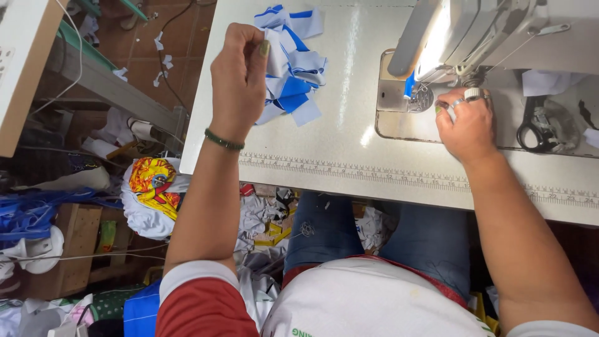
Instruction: The person is sewing blue fabric strips using an industrial sewing machine.
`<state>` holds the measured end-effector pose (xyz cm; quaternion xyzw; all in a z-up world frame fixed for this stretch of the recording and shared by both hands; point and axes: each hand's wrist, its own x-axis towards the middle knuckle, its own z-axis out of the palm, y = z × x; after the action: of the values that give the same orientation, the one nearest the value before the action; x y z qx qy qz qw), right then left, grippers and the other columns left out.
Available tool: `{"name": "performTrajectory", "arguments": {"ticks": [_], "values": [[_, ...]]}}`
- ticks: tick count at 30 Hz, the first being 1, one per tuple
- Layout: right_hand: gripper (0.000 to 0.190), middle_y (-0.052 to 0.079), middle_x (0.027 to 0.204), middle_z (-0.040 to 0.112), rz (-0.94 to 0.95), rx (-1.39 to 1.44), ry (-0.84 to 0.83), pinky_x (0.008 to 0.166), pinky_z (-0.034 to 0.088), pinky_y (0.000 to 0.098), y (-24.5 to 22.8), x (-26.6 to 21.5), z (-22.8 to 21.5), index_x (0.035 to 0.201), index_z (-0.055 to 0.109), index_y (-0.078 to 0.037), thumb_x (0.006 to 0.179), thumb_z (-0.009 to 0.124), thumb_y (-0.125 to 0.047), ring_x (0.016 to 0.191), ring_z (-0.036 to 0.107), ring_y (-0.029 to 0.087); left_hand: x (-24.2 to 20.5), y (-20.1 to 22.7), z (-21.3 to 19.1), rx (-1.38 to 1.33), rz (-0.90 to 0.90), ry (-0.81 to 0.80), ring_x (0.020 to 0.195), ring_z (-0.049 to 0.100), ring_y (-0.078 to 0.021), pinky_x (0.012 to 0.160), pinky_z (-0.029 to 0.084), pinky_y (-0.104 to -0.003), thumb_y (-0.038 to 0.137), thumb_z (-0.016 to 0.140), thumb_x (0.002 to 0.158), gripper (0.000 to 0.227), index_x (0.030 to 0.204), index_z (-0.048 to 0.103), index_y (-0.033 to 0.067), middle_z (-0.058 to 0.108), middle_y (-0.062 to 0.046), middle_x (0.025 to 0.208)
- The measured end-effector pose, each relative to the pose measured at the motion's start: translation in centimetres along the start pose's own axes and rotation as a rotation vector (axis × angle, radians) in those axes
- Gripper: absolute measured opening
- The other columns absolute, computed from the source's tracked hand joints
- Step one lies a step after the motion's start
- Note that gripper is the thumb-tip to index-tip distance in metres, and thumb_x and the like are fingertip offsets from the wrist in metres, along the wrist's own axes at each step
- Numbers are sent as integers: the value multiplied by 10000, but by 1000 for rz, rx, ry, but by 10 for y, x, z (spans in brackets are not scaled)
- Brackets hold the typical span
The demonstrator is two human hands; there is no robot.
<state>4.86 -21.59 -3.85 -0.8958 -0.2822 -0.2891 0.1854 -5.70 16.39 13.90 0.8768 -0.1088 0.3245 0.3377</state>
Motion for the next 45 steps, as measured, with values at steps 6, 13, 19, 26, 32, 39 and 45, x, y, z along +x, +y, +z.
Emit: {"name": "performTrajectory", "arguments": {"ticks": [6, 13, 19, 26, 32, 39, 45], "values": [[173, 69, 906, 707, -85, 75, 114, 834, 479, 387, -9, -3, -6, 975, 750, -42, 871, 621, 5, 809, 557, 296, -61, 67, 31, -482, -5, -79, 825, 483, -132, 696, 408, -263, 217, 362, 1023, 92, 1055, 414, 148, 482, 2, 974], [449, 194, 1302, 522, -260, 529, -120, 1014, 353, 492, -120, -8, -27, 1215, 618, -134, 802, 697, -291, 1206, 469, 423, -137, 116, 93, -919, -121, -669, 897, 650, -387, 762, 511, -489, 169, 432, 990, 125, 1017, 486, 59, 642, -227, 941], [154, 31, 1215, 620, -291, 291, -204, 998, 323, 471, -136, -34, -39, 1024, 689, -241, 903, 593, -235, 1173, 528, 302, -148, 94, 91, -946, -161, -833, 1011, 641, -352, 875, 500, -485, 118, 526, 945, 116, 1026, 583, 58, 660, -200, 1073], [102, -1, 1126, 673, -9, 325, -213, 1106, 352, 431, -123, -68, -70, 921, 712, -152, 825, 698, -119, 1166, 578, 247, -137, 1, 90, -36, -173, -342, 920, 649, -218, 813, 520, -354, 261, 618, 884, 230, 1090, 658, 166, 655, -41, 1008], [84, -14, 1133, 669, 41, 317, -200, 1125, 343, 411, -125, -75, -71, 915, 710, -154, 835, 697, -131, 1186, 564, 228, -105, -17, 131, 284, -143, -295, 844, 629, -237, 741, 530, -340, 174, 630, 859, 143, 977, 641, 94, 549, -49, 921], [101, 44, 1127, 665, 90, 522, -327, 1108, 314, 500, -137, -77, -108, 834, 703, -117, 749, 704, -61, 1192, 544, 299, -90, 26, 99, -354, -391, -435, 791, 655, -206, 684, 536, -321, 120, 609, 855, 58, 906, 627, 98, 632, -57, 807], [507, 127, 1278, 575, 368, 989, -270, 1074, 311, 531, -149, -69, -115, 1243, 578, -76, 765, 707, -188, 1262, 477, 329, -98, 86, 89, -861, -380, -706, 684, 637, -150, 659, 544, -320, 76, 663, 809, 89, 889, 629, 59, 664, -79, 745]]}}
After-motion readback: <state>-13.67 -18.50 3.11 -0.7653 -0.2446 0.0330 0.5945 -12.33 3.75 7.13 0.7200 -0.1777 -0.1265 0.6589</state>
